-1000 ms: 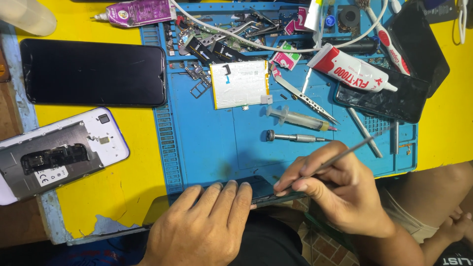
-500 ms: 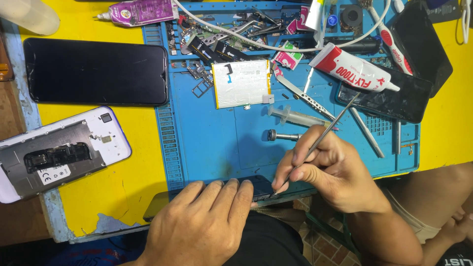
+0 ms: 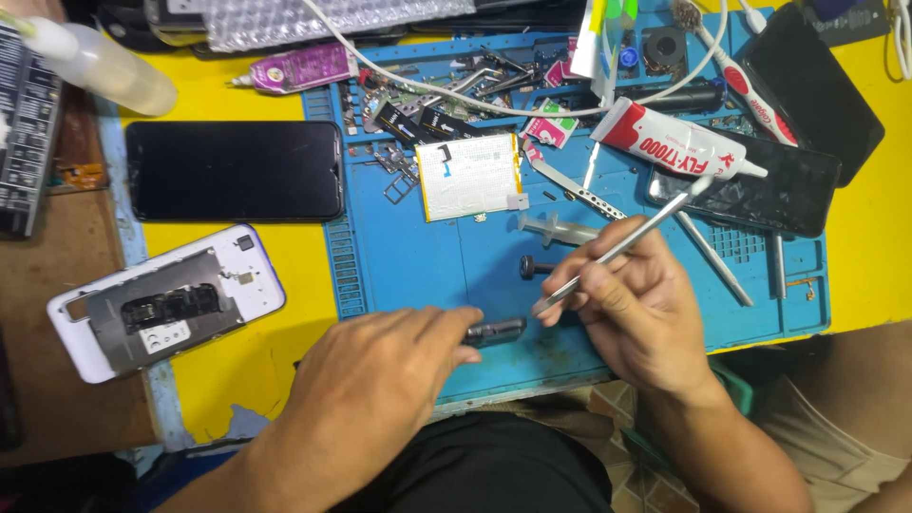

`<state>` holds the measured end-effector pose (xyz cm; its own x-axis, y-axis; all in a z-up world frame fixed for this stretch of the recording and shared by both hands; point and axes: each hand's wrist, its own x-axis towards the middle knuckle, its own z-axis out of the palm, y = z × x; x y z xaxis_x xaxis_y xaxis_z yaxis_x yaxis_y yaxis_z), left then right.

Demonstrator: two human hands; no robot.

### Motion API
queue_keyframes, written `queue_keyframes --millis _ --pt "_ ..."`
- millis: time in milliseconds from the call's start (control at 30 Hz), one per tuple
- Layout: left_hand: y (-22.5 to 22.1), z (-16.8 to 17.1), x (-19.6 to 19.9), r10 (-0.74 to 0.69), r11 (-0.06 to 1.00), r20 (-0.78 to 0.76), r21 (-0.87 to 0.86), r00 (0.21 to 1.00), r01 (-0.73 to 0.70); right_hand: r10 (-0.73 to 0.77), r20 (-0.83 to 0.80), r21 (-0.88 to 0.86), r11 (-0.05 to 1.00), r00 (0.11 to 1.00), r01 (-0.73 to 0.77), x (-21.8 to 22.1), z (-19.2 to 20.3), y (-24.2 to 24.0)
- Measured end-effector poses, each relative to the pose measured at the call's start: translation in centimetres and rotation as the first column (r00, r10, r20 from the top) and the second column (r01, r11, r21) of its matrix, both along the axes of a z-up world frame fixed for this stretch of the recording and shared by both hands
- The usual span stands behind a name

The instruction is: The person is disassembling a mobile phone to remove the motherboard assembly using a screwdriver and prying tools.

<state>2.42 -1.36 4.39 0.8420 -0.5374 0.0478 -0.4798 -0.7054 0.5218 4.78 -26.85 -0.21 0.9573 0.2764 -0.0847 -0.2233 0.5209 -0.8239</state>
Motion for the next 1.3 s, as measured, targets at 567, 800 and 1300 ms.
queue_keyframes --millis 567,800,1300 --pt "0.5 1.4 -1.0 0.184 0.791 -0.461 -0.456 0.868 -0.409 -0.232 0.237 0.051 0.973 0.943 0.226 -2.6 2.4 0.4" --pt "-0.3 0.9 -1.8 0.316 0.787 -0.182 -0.498 0.931 -0.364 -0.284 0.224 0.053 0.959 0.932 0.280 -1.3 2.4 1.6" --pt "0.6 0.7 -0.4 0.260 0.757 -0.659 -0.314 0.705 -0.573 -0.151 0.172 -0.323 0.925 0.974 0.200 0.1 1.3 0.5"
